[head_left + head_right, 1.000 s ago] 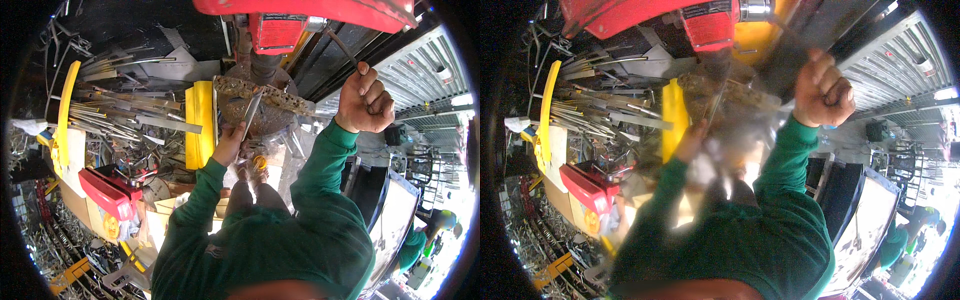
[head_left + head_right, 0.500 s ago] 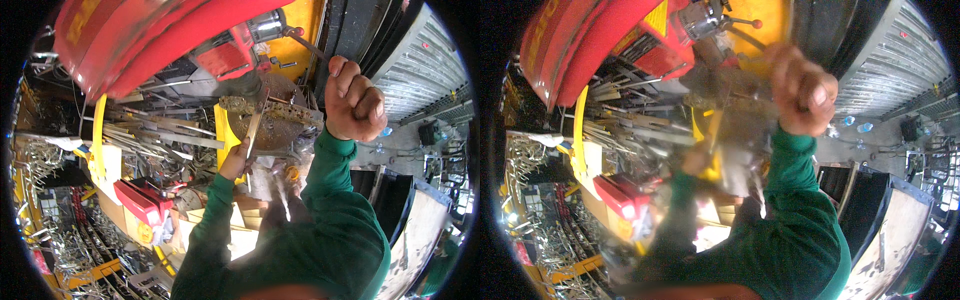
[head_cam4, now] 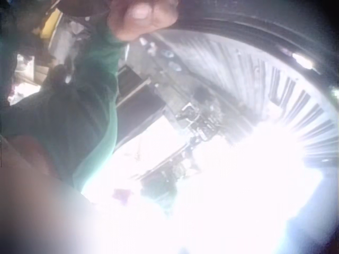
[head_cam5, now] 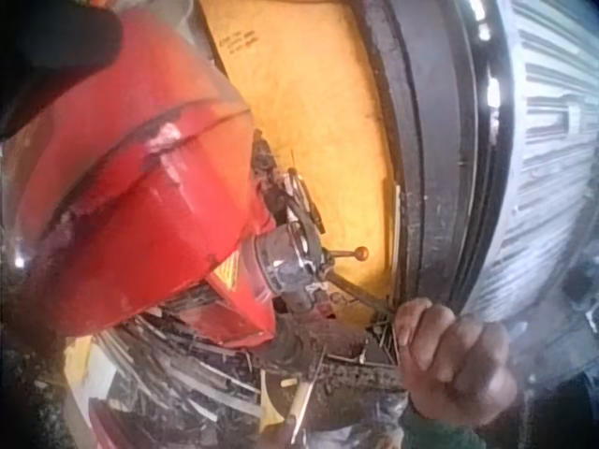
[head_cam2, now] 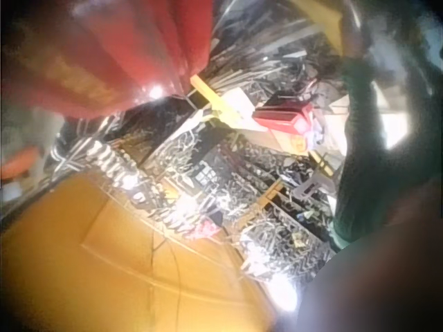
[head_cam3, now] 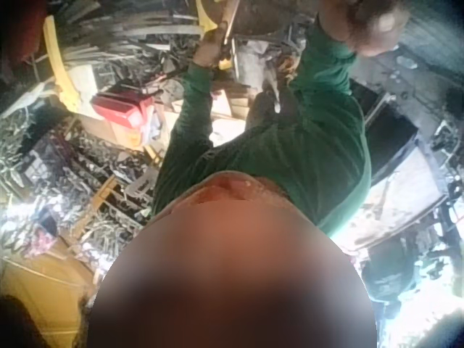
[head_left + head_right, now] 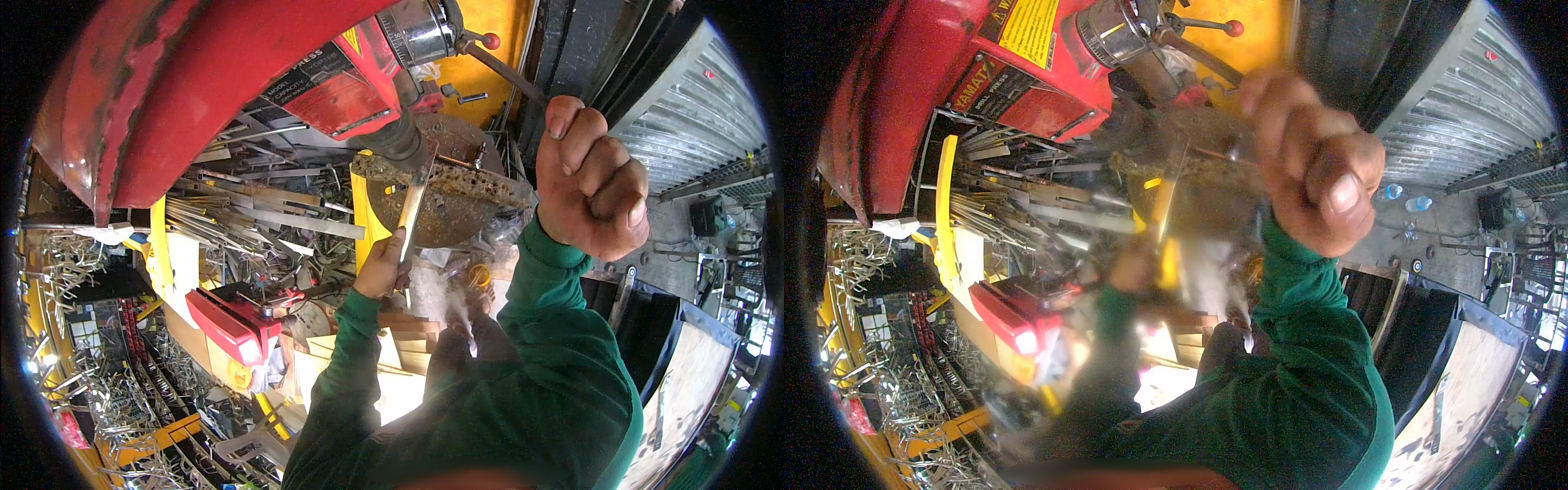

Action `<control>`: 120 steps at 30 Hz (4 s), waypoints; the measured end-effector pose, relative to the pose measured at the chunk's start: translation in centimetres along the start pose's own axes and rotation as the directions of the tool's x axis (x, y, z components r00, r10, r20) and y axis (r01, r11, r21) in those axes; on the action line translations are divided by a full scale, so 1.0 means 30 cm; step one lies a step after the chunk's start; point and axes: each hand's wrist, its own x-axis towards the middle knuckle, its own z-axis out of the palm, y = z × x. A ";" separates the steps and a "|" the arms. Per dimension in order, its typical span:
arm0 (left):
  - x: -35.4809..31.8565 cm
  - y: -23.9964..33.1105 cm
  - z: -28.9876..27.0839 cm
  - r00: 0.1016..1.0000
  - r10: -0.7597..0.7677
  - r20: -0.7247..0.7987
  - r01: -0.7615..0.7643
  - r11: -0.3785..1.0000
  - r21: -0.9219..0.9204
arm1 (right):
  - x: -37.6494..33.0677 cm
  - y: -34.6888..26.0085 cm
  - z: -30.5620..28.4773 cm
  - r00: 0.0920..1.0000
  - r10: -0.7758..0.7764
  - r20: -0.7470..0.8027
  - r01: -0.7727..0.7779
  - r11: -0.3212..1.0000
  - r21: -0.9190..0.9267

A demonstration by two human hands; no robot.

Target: The person marks a metal bracket with a marker, then uses a drill press to create holes in the bracket. They inspect the bracket after drilling and hold it up for viewing.

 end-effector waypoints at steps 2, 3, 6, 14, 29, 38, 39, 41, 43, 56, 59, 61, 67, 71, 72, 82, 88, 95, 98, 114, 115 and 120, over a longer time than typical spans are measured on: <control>0.010 -0.015 -0.003 0.998 0.062 0.009 -0.062 0.998 0.032 | -0.002 0.001 -0.001 1.000 0.002 -0.019 -0.002 1.000 0.018; 0.016 -0.025 -0.004 0.995 0.102 0.016 -0.103 0.993 0.055 | -0.003 0.003 -0.002 1.000 -0.005 -0.016 0.005 1.000 0.012; 0.037 -0.046 -0.012 0.981 0.180 0.067 -0.186 0.978 0.094 | -0.008 0.009 -0.008 1.000 -0.015 -0.009 0.015 0.999 0.041; 0.006 -0.021 0.002 0.984 0.170 0.046 -0.174 0.977 0.122 | -0.009 0.005 -0.011 1.000 -0.008 -0.018 0.008 1.000 0.017; 0.016 -0.015 -0.016 0.999 0.008 0.046 -0.010 0.999 0.033 | -0.020 0.024 0.001 0.993 -0.034 -0.114 0.040 0.998 0.050; 0.004 0.024 -0.032 0.982 0.163 0.092 -0.170 0.983 0.066 | -0.006 0.014 -0.012 0.996 -0.060 -0.060 0.062 0.998 0.026; 0.005 0.021 -0.032 0.980 0.176 0.090 -0.182 0.981 0.069 | -0.010 0.014 -0.012 0.997 -0.053 -0.056 0.055 0.998 0.026; 0.003 0.015 -0.036 0.989 0.135 0.057 -0.138 0.988 0.064 | -0.019 0.016 -0.008 0.998 -0.039 -0.059 0.040 0.999 0.025; 0.002 0.012 -0.043 0.992 0.120 0.042 -0.123 0.988 0.090 | -0.026 0.019 -0.003 0.995 -0.037 -0.088 0.042 0.998 0.049; 0.066 0.012 -0.105 0.991 0.063 0.115 -0.073 0.994 0.087 | -0.027 0.042 -0.010 0.991 -0.100 -0.087 0.106 0.992 0.064; 0.062 0.003 -0.107 0.979 0.147 0.144 -0.168 0.975 0.145 | -0.030 0.030 -0.003 0.996 -0.052 -0.075 0.054 0.998 0.021; 0.060 0.002 -0.105 0.974 0.156 0.163 -0.179 0.974 0.138 | -0.029 0.028 -0.005 0.998 -0.049 -0.050 0.049 0.999 0.006; 0.047 0.017 -0.098 0.993 0.035 0.116 -0.049 0.992 0.120 | -0.029 0.035 -0.022 0.997 -0.069 -0.029 0.069 0.997 0.028; 0.044 0.035 -0.092 0.985 0.082 0.150 -0.109 0.977 0.184 | -0.033 0.032 -0.019 0.999 -0.047 -0.027 0.048 0.999 0.020; 0.041 0.038 -0.091 0.997 -0.033 0.072 0.017 0.979 0.203 | -0.033 0.031 -0.018 0.998 -0.053 -0.024 0.053 0.999 0.011; 0.035 0.039 -0.089 0.993 0.012 0.115 -0.024 0.995 0.098 | -0.037 0.044 -0.014 0.995 -0.070 -0.070 0.074 0.995 0.059; 0.036 0.037 -0.087 0.995 0.022 0.100 -0.032 0.995 0.097 | -0.033 0.033 -0.019 0.996 -0.049 -0.069 0.051 0.998 0.028; 0.039 0.026 -0.089 0.994 0.046 0.096 -0.059 0.988 0.143 | -0.034 0.030 -0.016 0.998 -0.040 -0.051 0.042 0.998 0.046; 0.037 0.032 -0.089 0.996 0.005 0.091 -0.013 0.996 0.088 | -0.032 0.029 -0.018 0.996 -0.046 -0.070 0.048 0.999 0.021; 0.013 0.051 -0.075 0.998 0.003 0.061 -0.009 0.995 0.099 | -0.041 0.044 -0.014 0.996 -0.073 -0.049 0.075 0.996 0.047; 0.017 0.052 -0.073 0.998 -0.047 0.032 0.044 0.996 0.079 | -0.040 0.045 -0.014 0.994 -0.077 -0.073 0.081 0.995 0.049; 0.029 0.047 -0.082 0.999 0.008 0.041 -0.013 0.992 0.124 | -0.036 0.035 -0.011 0.994 -0.056 -0.095 0.059 0.998 0.026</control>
